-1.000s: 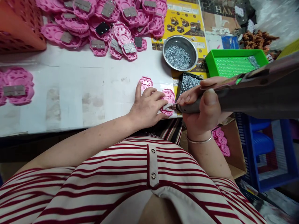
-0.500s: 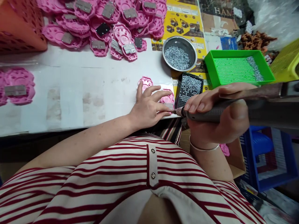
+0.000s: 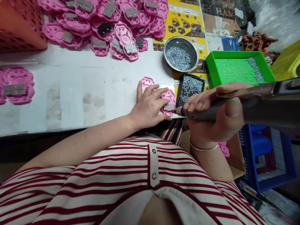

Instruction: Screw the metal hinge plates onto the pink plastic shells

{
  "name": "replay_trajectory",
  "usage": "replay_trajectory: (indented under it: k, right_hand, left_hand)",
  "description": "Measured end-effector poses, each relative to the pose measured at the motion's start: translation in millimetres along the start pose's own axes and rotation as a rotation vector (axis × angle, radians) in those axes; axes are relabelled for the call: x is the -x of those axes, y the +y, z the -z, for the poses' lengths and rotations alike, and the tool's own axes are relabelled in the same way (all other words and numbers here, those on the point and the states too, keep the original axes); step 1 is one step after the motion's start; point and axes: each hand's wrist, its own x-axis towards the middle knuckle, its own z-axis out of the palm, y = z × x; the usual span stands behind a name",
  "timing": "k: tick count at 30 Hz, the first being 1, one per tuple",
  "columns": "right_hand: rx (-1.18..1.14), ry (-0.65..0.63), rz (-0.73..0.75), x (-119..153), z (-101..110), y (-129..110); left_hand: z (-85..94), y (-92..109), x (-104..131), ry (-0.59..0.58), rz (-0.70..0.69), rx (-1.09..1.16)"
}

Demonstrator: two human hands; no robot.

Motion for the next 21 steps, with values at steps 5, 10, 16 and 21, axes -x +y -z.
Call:
replay_trajectory:
  k: [5, 10, 16, 21]
  right_hand:
    - [0.097, 0.069, 0.006, 5, 1, 16]
    - [0.041, 0.027, -0.034, 5, 5, 21]
    - [0.058, -0.016, -0.035, 4, 6, 25]
    - [0.109, -0.088, -0.035, 4, 11, 39]
  left_hand:
    - [3.3, 4, -1, -0.052, 0.026, -0.060]
    - [4.8, 5, -2, -0.061, 0.020, -0.079]
    - [6.6, 6, -3, -0.085, 0.022, -0.092]
    - [7.0, 6, -5, -0.098, 0.011, -0.102]
